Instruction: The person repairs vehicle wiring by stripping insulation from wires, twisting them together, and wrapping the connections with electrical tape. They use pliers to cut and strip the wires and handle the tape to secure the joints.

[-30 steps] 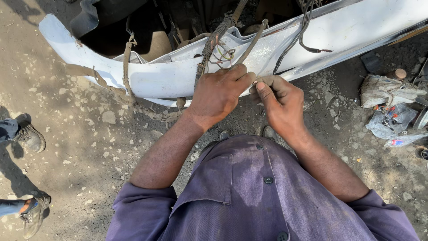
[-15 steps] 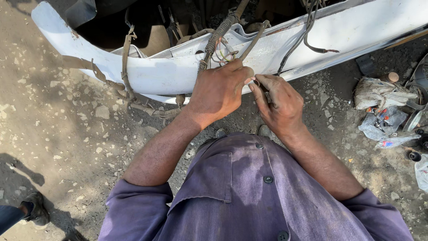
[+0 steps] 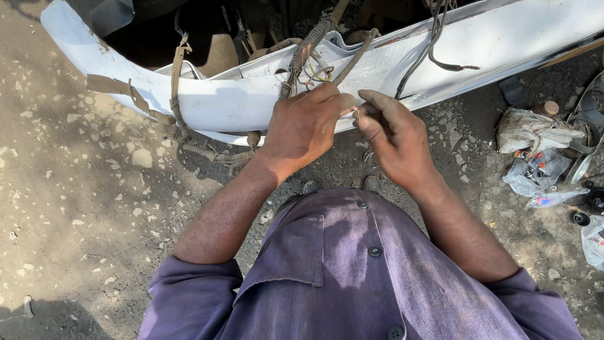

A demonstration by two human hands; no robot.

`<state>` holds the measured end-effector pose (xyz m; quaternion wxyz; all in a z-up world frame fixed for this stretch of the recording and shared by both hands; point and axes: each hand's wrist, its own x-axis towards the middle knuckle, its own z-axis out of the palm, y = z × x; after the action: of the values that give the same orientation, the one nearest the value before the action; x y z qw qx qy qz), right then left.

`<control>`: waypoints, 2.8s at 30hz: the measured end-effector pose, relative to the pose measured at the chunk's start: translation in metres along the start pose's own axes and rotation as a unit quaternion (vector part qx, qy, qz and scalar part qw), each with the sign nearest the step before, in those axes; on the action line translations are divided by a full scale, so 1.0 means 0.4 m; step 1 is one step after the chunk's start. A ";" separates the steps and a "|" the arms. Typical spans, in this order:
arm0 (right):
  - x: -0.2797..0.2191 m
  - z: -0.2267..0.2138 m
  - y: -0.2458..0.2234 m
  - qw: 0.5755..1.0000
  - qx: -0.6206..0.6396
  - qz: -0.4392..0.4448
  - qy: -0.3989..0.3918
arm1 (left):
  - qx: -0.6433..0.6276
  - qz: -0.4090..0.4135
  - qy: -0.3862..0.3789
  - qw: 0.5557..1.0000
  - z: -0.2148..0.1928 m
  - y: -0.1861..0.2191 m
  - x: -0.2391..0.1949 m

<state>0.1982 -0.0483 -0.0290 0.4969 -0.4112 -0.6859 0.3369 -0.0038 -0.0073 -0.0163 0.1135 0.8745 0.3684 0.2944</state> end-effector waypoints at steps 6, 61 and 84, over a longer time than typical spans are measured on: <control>-0.022 0.016 0.001 0.967 -0.237 -0.067 0.059 | -0.025 0.006 0.019 1.000 0.003 0.002 0.008; -0.056 -0.171 0.086 0.949 0.145 0.244 0.141 | -0.065 -0.110 -0.031 0.991 0.026 0.060 0.051; -0.058 0.033 0.145 0.841 0.456 0.249 0.150 | -0.144 -0.118 -0.003 0.983 0.070 0.060 0.068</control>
<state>0.2028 -0.0446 -0.0924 0.6245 -0.3406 -0.2461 0.6584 0.0422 -0.0043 -0.0170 0.2728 0.8003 0.4225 0.3264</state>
